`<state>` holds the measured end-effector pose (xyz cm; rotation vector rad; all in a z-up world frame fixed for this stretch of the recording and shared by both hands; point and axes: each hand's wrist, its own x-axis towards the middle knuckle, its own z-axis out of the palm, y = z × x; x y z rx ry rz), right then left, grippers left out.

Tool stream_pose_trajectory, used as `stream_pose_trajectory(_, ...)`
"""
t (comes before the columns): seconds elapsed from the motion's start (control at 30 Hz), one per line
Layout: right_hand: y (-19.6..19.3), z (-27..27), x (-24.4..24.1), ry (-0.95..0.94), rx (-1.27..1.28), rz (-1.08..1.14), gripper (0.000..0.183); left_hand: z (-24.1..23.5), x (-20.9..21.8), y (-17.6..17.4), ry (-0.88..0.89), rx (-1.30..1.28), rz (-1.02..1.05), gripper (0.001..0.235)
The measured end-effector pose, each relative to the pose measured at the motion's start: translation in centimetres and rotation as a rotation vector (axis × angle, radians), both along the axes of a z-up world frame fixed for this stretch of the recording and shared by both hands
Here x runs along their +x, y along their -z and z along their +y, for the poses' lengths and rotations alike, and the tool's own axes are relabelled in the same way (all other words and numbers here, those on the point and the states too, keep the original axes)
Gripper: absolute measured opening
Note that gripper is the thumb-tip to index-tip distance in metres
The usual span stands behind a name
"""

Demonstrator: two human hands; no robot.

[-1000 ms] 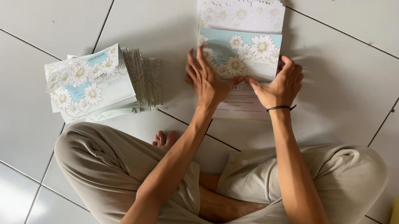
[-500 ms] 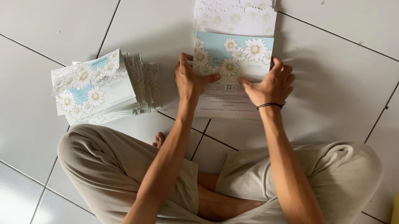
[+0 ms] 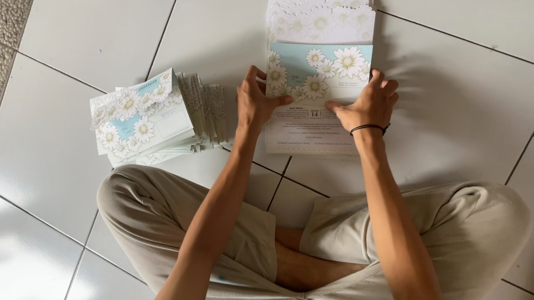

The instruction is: The person sits on the floor and assembles invitation cards by inserting a floral card into a white envelope. They repeatedly pick up an envelope, slide the card inside, and place the finished invitation into a stack.

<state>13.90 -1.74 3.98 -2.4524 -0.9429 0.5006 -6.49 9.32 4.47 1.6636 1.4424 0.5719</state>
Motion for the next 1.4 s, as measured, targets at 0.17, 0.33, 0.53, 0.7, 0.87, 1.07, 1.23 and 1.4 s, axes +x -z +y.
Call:
stream_pose_trajectory(0.17, 0.5, 0.0, 2.2, -0.058, -0.045, 0.108, 0.102, 0.1, -0.8, 0.0, 0.012, 0.05, -0.121, 0.069)
stream_pose_trajectory(0.33, 0.1, -0.3, 5.2, -0.133, -0.031, 0.198, 0.091, 1.4, -1.8, 0.3, 0.032, -0.024, -0.191, 0.06)
stream_pose_trajectory(0.53, -2.0, -1.7, 7.3, -0.188, 0.087, 0.553, 0.08, 2.3, -2.8, 0.6, 0.104, -0.171, -0.335, 0.054)
stream_pose_trajectory(0.7, -3.3, -1.7, 7.4, -0.23, 0.108, 0.623, 0.078, 2.4, -3.3, 0.3, 0.121, -0.23, -0.422, 0.055)
stream_pose_trajectory(0.87, -4.2, -1.5, 6.9, -0.199, 0.064, 0.596, 0.079, 2.1, -3.8, -0.1, 0.131, -0.283, -0.41, 0.049)
stream_pose_trajectory(1.07, -3.5, -3.3, 4.4, -0.38, 0.115, -0.019, 0.078, -0.2, -3.7, 0.7, 0.206, 0.213, -0.167, 0.053)
stream_pose_trajectory(1.23, -1.4, -2.0, 3.1, -0.883, 0.209, -0.324, 0.062, -1.9, -0.8, 1.2, 0.518, 0.7, 0.128, 0.036)
stream_pose_trajectory(1.4, 0.0, 0.6, 3.7, -1.083, 0.244, -0.433, 0.043, -4.1, 0.4, 1.7, 0.517, 0.705, 0.205, 0.04)
